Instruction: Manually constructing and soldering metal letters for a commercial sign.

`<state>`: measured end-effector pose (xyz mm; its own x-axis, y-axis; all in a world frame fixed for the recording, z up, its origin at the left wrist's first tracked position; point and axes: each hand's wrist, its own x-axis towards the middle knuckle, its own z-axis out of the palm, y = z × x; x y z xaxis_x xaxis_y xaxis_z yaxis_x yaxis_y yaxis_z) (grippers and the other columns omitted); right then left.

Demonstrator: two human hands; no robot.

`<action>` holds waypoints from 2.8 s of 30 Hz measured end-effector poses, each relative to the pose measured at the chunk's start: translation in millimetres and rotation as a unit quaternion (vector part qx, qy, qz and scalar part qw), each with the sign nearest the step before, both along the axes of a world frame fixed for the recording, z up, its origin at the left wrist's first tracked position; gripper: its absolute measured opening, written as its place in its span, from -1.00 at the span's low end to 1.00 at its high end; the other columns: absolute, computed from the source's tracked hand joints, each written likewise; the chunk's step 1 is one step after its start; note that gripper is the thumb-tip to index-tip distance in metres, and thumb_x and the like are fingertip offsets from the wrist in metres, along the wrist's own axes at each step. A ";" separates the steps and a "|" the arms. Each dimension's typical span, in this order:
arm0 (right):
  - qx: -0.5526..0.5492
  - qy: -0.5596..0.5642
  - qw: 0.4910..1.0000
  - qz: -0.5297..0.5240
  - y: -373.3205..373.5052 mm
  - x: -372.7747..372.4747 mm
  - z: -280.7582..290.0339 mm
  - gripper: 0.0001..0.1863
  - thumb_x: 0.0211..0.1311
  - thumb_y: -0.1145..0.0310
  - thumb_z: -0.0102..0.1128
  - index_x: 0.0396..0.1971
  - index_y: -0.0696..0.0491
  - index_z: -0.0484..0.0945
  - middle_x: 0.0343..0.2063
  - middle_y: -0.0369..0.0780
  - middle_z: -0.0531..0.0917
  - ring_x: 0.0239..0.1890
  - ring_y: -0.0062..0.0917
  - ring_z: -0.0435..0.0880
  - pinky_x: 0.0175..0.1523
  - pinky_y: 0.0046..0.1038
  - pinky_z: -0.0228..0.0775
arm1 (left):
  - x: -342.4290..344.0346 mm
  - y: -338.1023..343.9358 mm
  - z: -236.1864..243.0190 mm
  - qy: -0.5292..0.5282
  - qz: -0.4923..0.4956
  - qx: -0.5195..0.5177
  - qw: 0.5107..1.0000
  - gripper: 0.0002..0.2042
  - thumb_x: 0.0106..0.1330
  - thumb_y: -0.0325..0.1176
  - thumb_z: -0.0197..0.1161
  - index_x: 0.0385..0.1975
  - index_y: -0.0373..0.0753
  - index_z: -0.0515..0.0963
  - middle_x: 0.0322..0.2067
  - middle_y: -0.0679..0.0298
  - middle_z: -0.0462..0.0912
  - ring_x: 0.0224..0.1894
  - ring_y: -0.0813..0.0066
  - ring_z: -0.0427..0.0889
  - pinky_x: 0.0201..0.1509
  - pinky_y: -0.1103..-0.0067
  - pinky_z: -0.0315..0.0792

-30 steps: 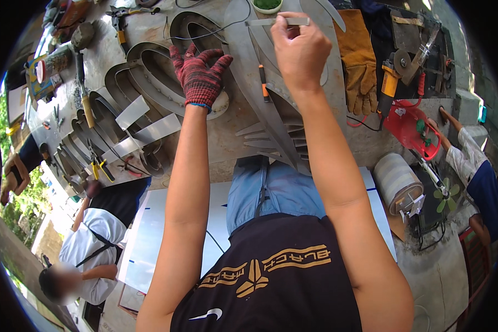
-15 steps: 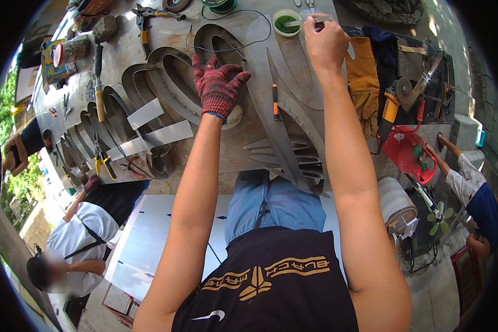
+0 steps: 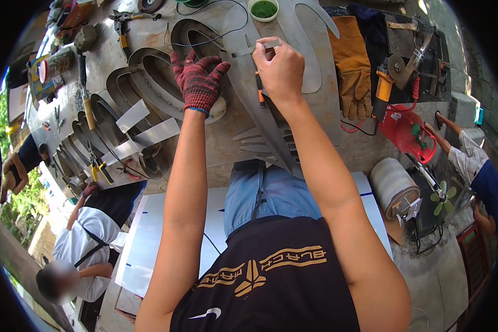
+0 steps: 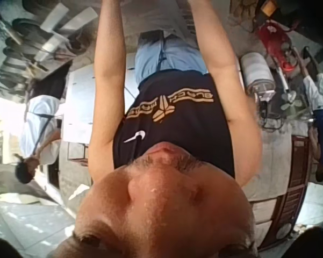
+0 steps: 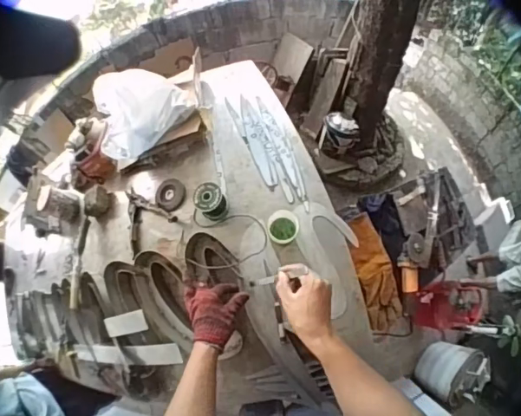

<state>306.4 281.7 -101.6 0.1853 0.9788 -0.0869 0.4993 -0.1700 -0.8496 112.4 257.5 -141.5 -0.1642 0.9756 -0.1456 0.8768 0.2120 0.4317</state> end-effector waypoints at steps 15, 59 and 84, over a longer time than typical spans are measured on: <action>0.040 -0.017 0.999 -0.005 -8.5 -13.3 -20.3 -0.87 0.22 0.33 0.36 -0.38 0.07 0.73 -0.67 -0.18 0.65 -0.58 -0.24 0.65 -0.39 -0.25 0.46 | 1.1 -0.6 0.6 0.022 0.006 -0.015 1.000 -0.62 0.12 0.11 0.51 -0.12 0.12 0.81 0.39 -0.06 0.42 0.60 -0.15 -0.10 0.62 0.12 -0.17; 0.157 -0.044 0.907 0.389 76.9 -307.3 82.5 -0.82 0.28 0.44 0.30 -0.15 0.13 0.68 -0.33 -0.15 0.69 -0.33 -0.39 0.63 -0.14 -0.38 0.49 | -5.9 -3.7 16.2 -0.204 0.135 0.044 0.969 -0.48 0.27 -0.04 0.36 0.19 -0.14 0.57 0.48 0.07 0.27 0.59 0.18 0.04 0.61 0.00 -0.14; 0.143 -0.311 0.620 0.706 110.1 -683.8 -60.3 -0.76 0.09 0.39 0.48 -0.23 0.13 0.74 -0.13 -0.01 0.76 0.07 -0.14 0.69 0.12 -0.18 0.58 | 32.9 -2.4 -21.2 -0.818 0.302 0.033 0.488 -0.55 0.59 -0.35 -0.09 0.44 -0.23 0.21 0.44 0.13 0.25 0.49 0.21 0.21 0.58 0.34 0.06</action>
